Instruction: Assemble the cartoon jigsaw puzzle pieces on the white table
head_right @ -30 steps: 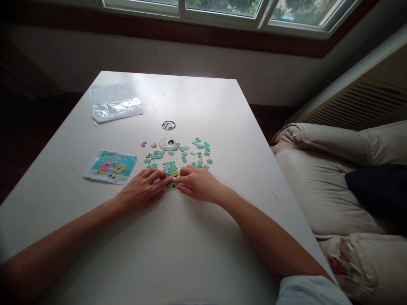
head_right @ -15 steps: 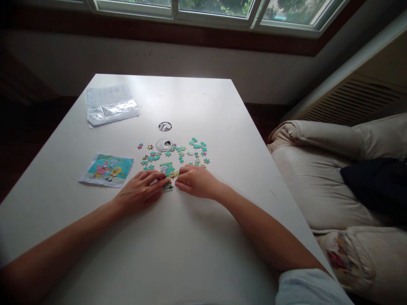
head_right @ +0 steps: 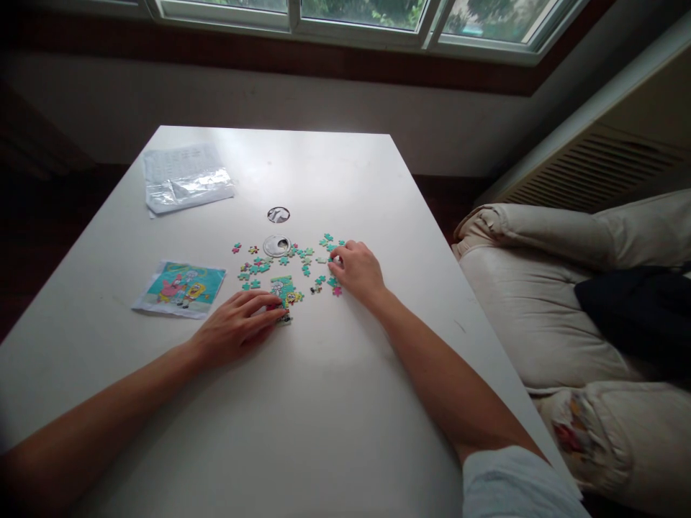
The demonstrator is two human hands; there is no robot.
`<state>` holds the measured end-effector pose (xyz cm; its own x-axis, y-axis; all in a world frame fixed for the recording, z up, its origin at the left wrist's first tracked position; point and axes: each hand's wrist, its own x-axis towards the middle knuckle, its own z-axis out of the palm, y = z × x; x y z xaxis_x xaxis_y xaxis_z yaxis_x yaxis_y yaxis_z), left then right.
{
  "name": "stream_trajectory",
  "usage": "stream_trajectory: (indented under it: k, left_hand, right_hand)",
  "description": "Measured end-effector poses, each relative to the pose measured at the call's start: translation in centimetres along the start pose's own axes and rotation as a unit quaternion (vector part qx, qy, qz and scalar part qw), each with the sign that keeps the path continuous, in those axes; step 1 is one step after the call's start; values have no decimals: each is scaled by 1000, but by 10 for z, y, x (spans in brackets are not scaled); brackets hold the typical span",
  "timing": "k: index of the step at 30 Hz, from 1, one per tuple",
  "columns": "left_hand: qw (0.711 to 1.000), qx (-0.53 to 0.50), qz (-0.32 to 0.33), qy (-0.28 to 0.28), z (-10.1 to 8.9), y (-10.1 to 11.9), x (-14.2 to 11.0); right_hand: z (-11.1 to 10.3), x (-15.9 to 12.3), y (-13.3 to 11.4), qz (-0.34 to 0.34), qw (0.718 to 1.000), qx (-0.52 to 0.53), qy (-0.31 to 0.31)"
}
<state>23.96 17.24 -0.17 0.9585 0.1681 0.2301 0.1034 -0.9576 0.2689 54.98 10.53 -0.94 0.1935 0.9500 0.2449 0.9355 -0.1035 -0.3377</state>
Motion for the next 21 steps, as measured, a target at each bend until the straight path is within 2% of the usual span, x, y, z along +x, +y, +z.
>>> stream_trajectory:
  k: [13,17,21]
  left_hand:
    - [999,23,31,-27,-1,7,0]
    - [999,19,36,-21,-1,4,-1]
    - [999,20,27,-13,0,0,-1]
  right_hand:
    - [-2,9,-9,47,997,-53,-36]
    - [0,11,-7,43,999,-10,-19]
    - [-2,10,-8,33,994,101,0]
